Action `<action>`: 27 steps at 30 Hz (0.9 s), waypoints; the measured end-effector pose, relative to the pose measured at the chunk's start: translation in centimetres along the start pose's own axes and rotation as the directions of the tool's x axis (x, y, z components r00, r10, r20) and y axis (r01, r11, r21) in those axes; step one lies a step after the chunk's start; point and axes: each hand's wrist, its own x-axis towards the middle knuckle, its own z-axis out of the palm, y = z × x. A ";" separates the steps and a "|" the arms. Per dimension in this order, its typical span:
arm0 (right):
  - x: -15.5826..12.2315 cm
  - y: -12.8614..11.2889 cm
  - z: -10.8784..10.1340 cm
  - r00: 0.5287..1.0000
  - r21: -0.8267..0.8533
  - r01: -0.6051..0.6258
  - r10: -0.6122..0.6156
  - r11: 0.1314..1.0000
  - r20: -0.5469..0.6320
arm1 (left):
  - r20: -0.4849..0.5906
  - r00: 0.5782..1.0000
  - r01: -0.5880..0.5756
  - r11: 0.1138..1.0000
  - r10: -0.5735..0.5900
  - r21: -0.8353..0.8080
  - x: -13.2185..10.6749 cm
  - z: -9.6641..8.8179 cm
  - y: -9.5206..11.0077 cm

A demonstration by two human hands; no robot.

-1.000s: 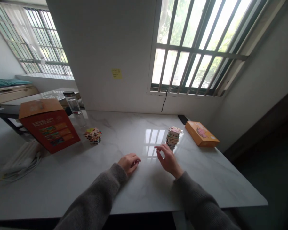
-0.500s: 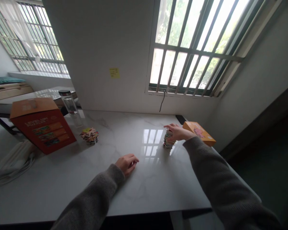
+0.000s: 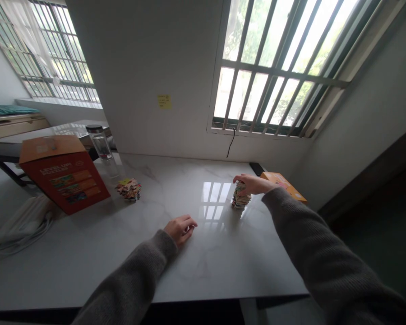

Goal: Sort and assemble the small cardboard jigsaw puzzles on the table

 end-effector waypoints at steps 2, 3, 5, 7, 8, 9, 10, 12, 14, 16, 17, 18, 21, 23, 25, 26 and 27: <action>0.0 -0.4 -0.7 1.000 0.001 0.015 -0.014 1.000 -0.024 | -0.036 0.999 0.004 0.999 -0.006 -0.054 0.1 0.0 0.2; -0.1 -0.8 -1.0 0.999 0.006 0.033 -0.033 0.999 -0.038 | -0.057 0.998 0.023 0.994 -0.029 -0.103 0.2 0.1 0.3; -0.1 -2.1 -1.3 0.994 0.026 0.092 -0.090 0.995 -0.066 | -0.089 0.987 0.107 0.960 -0.134 -0.258 0.7 0.2 0.5; -0.1 -4.1 -0.6 0.984 0.054 0.161 -0.157 0.985 -0.080 | -0.075 0.956 0.219 0.861 -0.283 -0.458 1.2 0.4 0.6; -0.2 -5.4 0.1 0.978 0.073 0.199 -0.194 0.977 -0.079 | -0.061 0.934 0.264 0.795 -0.352 -0.546 1.5 0.4 0.5; -0.3 -6.7 1.1 0.970 0.092 0.236 -0.229 0.967 -0.076 | -0.056 0.910 0.294 0.737 -0.410 -0.609 1.7 0.4 0.3; -0.4 -8.1 2.3 0.957 0.122 0.288 -0.281 0.950 -0.068 | -0.067 0.887 0.309 0.697 -0.456 -0.647 1.9 0.3 0.1; -0.6 -10.7 5.3 0.936 0.179 0.352 -0.347 0.919 -0.058 | -0.120 0.845 0.312 0.663 -0.521 -0.680 2.1 0.1 -0.3; -0.7 -12.8 8.2 0.930 0.214 0.364 -0.365 0.907 -0.035 | -0.131 0.827 0.304 0.632 -0.546 -0.713 2.1 -0.1 -0.6; -0.6 -14.1 10.4 0.927 0.242 0.371 -0.373 0.896 -0.039 | -0.072 0.829 0.309 0.562 -0.554 -0.767 2.1 0.1 -0.7; -0.5 -14.5 11.2 0.927 0.256 0.371 -0.372 0.893 -0.047 | -0.034 0.825 0.319 0.515 -0.564 -0.795 2.0 0.3 -0.7; -0.4 -14.9 11.7 0.929 0.271 0.369 -0.366 0.889 -0.063 | 0.003 0.814 0.333 0.463 -0.580 -0.822 2.0 0.5 -0.6; -0.1 -15.8 11.9 0.931 0.301 0.365 -0.337 0.881 -0.142 | 0.147 0.785 0.366 0.259 -0.602 -0.894 2.1 1.0 -0.2; 0.0 -16.4 11.7 0.922 0.294 0.380 -0.334 0.877 -0.197 | 0.227 0.799 0.369 0.157 -0.556 -0.916 2.1 1.1 0.1; 0.2 -17.0 11.5 0.912 0.268 0.397 -0.343 0.878 -0.225 | 0.240 0.822 0.352 0.129 -0.517 -0.927 2.1 1.0 0.2; 0.3 -17.3 11.5 0.908 0.255 0.402 -0.347 0.879 -0.235 | 0.227 0.829 0.338 0.135 -0.512 -0.931 2.1 1.0 0.2; 0.3 -17.5 11.6 0.905 0.246 0.406 -0.349 0.880 -0.244 | 0.211 0.833 0.326 0.145 -0.512 -0.934 2.0 0.9 0.2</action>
